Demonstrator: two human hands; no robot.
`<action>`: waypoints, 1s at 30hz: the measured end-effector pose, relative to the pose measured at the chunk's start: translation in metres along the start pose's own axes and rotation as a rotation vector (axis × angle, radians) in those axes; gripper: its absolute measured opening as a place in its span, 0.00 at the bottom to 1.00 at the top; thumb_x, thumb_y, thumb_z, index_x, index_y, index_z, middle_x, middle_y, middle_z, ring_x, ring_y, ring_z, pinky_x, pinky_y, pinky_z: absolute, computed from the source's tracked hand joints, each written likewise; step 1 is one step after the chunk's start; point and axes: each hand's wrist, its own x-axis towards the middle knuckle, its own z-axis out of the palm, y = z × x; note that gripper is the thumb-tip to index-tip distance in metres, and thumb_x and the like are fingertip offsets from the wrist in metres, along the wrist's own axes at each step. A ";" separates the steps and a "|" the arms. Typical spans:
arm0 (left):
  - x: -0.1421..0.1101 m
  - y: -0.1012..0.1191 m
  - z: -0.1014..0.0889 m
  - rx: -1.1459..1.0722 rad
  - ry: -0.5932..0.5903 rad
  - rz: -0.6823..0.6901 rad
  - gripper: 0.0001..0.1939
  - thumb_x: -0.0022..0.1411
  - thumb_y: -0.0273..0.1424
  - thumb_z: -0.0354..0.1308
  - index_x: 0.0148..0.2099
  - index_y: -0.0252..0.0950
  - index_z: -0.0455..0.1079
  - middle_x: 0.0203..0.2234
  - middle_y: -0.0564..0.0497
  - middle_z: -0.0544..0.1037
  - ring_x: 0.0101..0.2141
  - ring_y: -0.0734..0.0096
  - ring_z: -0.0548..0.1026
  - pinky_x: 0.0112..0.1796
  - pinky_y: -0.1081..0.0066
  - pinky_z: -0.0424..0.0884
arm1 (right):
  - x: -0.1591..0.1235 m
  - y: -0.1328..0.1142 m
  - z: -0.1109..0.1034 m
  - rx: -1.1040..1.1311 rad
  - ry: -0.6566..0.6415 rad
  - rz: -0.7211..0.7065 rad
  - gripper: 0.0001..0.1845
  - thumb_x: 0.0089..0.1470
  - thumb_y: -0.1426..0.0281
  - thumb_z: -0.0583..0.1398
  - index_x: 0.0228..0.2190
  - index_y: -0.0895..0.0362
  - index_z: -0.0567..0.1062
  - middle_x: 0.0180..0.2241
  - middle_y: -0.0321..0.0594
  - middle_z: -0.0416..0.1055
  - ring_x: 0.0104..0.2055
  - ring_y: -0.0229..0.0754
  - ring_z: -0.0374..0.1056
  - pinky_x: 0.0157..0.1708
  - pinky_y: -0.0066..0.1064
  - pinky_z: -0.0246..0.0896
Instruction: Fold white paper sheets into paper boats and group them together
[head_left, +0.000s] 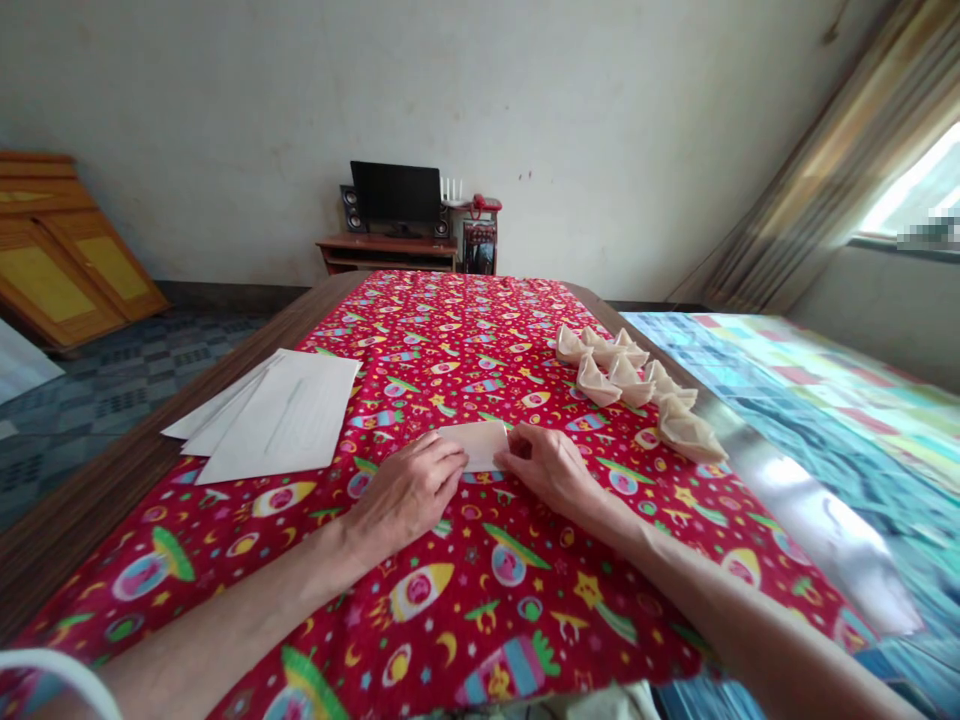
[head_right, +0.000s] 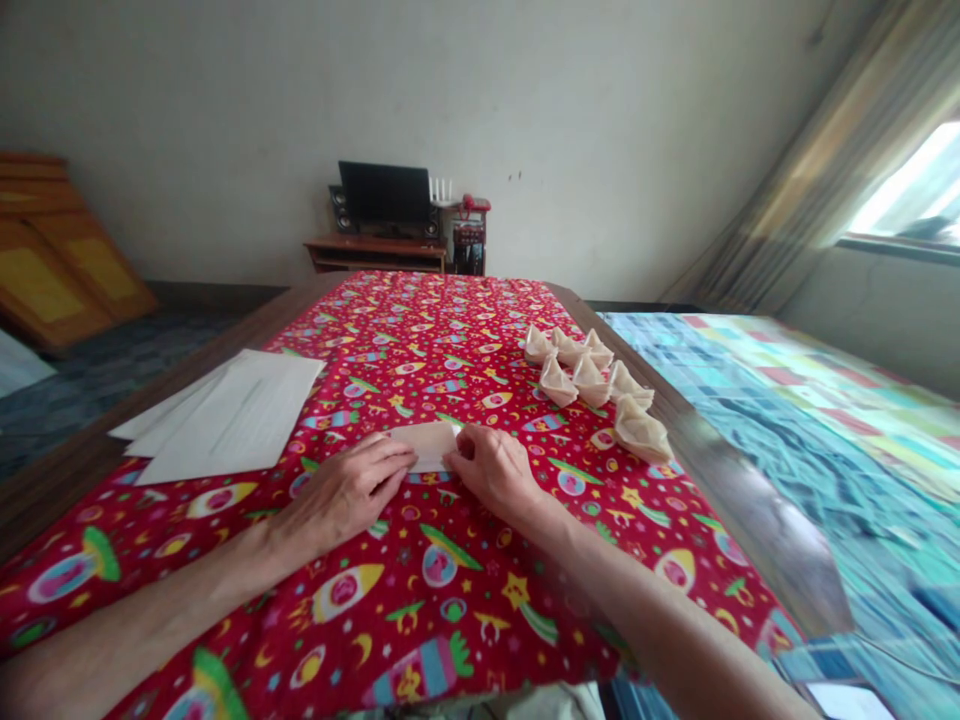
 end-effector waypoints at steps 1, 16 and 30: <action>0.001 0.001 -0.001 -0.003 0.008 -0.004 0.12 0.66 0.25 0.47 0.43 0.34 0.72 0.38 0.47 0.75 0.41 0.66 0.71 0.45 0.64 0.71 | -0.001 -0.001 0.000 0.019 -0.004 -0.009 0.07 0.48 0.66 0.60 0.23 0.55 0.70 0.20 0.29 0.67 0.23 0.33 0.61 0.23 0.23 0.47; 0.000 0.003 -0.021 0.086 0.236 -0.041 0.29 0.63 0.22 0.48 0.65 0.42 0.51 0.49 0.44 0.64 0.51 0.58 0.65 0.53 0.57 0.64 | -0.006 -0.001 -0.036 -0.165 0.531 -0.364 0.10 0.59 0.70 0.53 0.29 0.56 0.72 0.29 0.39 0.69 0.33 0.38 0.64 0.35 0.28 0.56; -0.001 0.001 -0.006 -0.077 -0.066 0.071 0.08 0.65 0.27 0.51 0.41 0.37 0.73 0.33 0.50 0.74 0.37 0.69 0.71 0.41 0.67 0.70 | -0.021 -0.002 -0.003 -0.265 0.042 -0.648 0.13 0.62 0.70 0.52 0.28 0.58 0.73 0.29 0.38 0.67 0.31 0.37 0.61 0.29 0.27 0.52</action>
